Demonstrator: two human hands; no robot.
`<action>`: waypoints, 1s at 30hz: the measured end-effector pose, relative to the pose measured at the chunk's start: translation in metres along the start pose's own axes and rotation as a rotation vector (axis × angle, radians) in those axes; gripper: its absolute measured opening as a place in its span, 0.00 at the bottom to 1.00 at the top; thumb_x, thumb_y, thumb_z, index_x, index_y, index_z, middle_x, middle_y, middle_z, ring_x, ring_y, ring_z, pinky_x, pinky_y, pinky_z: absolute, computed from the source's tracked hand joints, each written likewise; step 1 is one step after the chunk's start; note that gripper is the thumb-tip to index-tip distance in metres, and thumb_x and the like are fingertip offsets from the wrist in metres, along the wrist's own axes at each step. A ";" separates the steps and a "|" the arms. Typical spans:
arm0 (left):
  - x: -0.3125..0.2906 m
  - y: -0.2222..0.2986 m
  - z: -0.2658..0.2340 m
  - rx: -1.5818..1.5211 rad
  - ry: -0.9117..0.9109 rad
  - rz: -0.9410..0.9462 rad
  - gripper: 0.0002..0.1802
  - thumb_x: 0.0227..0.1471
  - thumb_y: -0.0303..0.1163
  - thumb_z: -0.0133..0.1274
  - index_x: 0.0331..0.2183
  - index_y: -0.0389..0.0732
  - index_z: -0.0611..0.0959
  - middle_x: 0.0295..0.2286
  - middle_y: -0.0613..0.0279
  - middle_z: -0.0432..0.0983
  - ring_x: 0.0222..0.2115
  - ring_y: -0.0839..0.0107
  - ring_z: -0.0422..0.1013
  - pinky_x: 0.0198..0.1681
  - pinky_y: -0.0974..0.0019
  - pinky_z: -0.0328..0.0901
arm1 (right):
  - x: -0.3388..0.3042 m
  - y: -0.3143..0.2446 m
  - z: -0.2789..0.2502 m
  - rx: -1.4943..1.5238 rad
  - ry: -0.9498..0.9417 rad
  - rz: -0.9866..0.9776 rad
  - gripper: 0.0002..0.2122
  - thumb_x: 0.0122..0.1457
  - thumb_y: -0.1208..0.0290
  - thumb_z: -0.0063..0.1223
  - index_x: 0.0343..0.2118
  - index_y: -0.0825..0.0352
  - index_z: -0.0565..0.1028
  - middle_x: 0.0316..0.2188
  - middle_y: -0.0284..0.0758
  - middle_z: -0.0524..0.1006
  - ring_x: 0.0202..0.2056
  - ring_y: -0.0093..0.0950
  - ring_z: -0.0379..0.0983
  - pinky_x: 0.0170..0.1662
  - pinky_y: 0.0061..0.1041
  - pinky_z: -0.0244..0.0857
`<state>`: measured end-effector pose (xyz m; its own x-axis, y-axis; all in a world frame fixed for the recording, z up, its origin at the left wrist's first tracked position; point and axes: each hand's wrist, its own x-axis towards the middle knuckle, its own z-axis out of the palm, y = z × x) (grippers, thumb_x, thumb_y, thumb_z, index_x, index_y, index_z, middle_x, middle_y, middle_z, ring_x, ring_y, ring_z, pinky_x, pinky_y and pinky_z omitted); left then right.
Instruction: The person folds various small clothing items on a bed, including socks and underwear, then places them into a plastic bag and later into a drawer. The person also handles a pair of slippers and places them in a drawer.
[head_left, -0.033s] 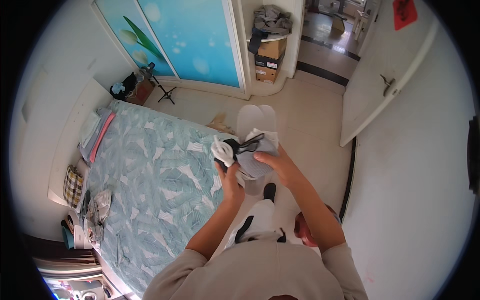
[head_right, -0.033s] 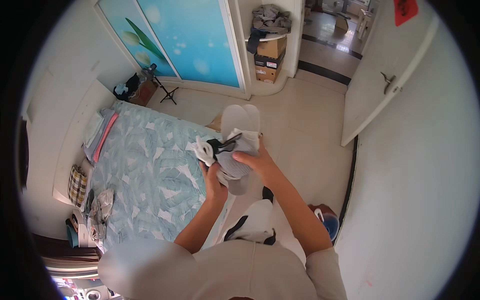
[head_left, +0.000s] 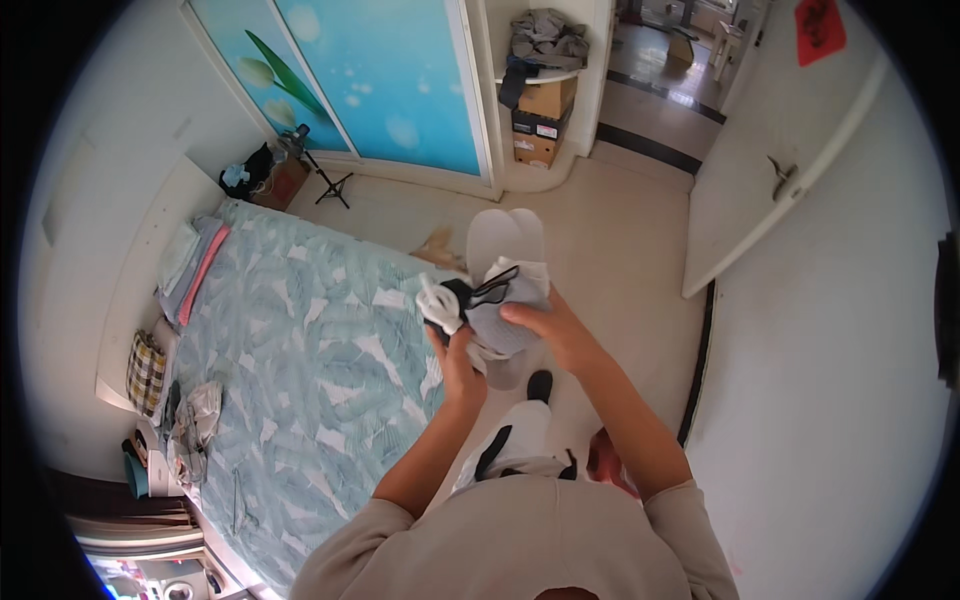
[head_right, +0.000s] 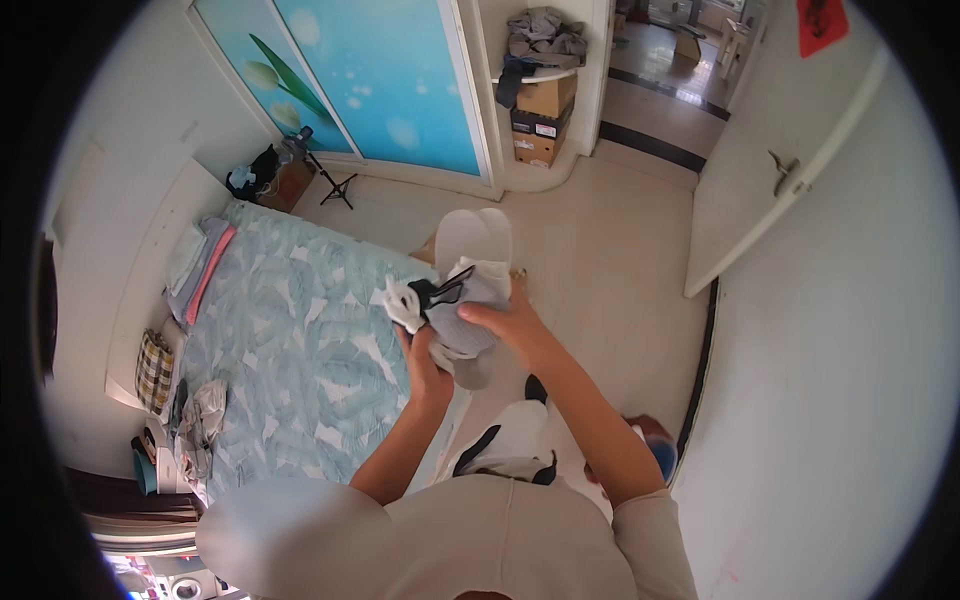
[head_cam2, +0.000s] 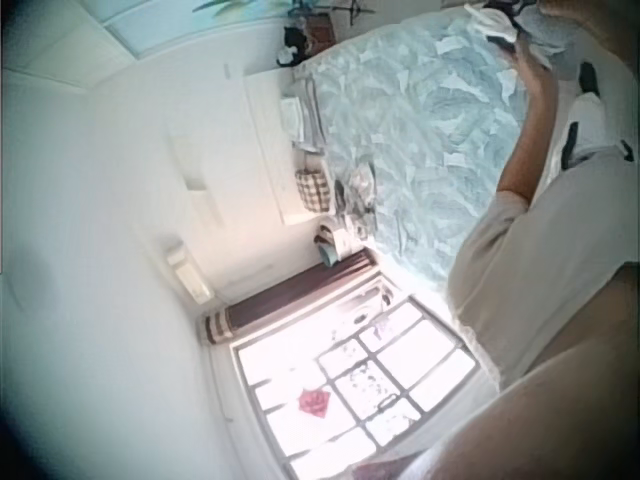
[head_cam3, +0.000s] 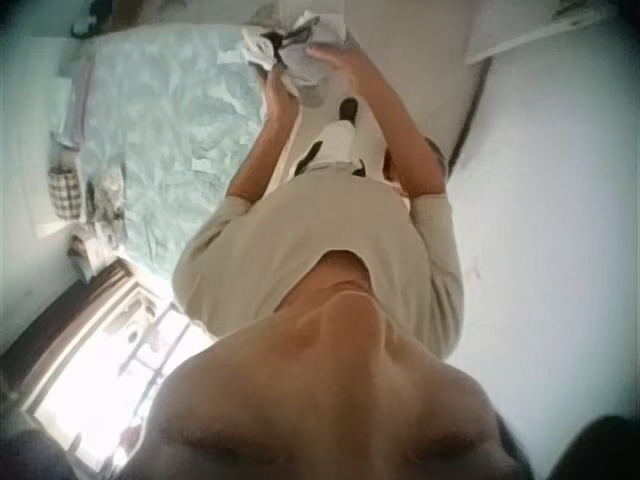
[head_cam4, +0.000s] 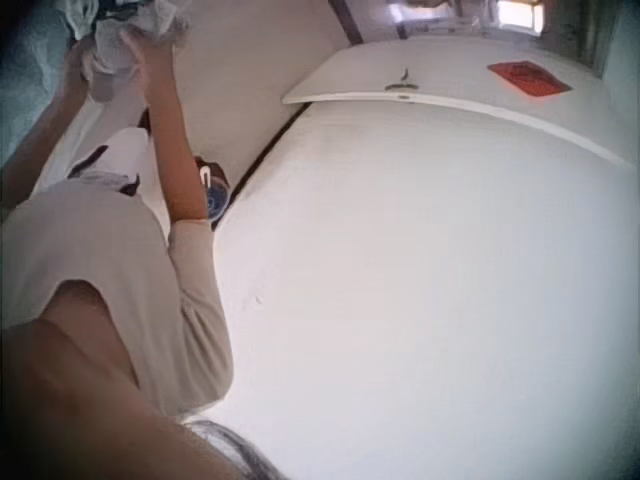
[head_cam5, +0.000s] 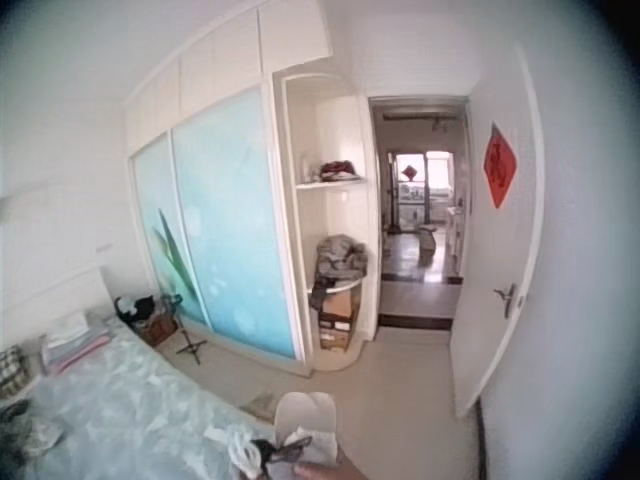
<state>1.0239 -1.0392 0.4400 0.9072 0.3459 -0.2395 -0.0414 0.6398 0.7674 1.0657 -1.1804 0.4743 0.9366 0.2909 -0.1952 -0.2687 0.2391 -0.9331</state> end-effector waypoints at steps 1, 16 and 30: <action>0.036 -0.008 0.008 -0.045 0.010 0.010 0.35 0.47 0.28 0.47 0.56 0.48 0.54 0.46 0.64 0.62 0.44 0.70 0.62 0.47 0.68 0.58 | 0.038 -0.009 -0.005 0.002 -0.019 -0.001 0.31 0.46 0.66 0.60 0.53 0.66 0.60 0.47 0.35 0.68 0.50 0.29 0.63 0.54 0.28 0.53; 0.354 -0.053 0.190 -0.171 0.313 0.282 0.35 0.47 0.26 0.46 0.56 0.50 0.54 0.47 0.62 0.62 0.46 0.66 0.62 0.48 0.62 0.59 | 0.424 -0.126 -0.108 -0.016 -0.396 0.181 0.35 0.44 0.68 0.62 0.55 0.66 0.58 0.49 0.37 0.67 0.51 0.30 0.62 0.54 0.30 0.55; 0.608 -0.058 0.323 -0.261 0.429 0.277 0.35 0.46 0.23 0.48 0.54 0.53 0.56 0.46 0.61 0.63 0.46 0.65 0.63 0.48 0.60 0.61 | 0.729 -0.217 -0.166 -0.013 -0.677 0.239 0.31 0.44 0.70 0.62 0.53 0.66 0.61 0.45 0.33 0.69 0.48 0.27 0.64 0.53 0.28 0.56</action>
<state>1.7130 -1.0872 0.4418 0.5989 0.7373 -0.3125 -0.4043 0.6152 0.6768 1.8446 -1.1742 0.4846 0.5065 0.8456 -0.1684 -0.4427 0.0874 -0.8924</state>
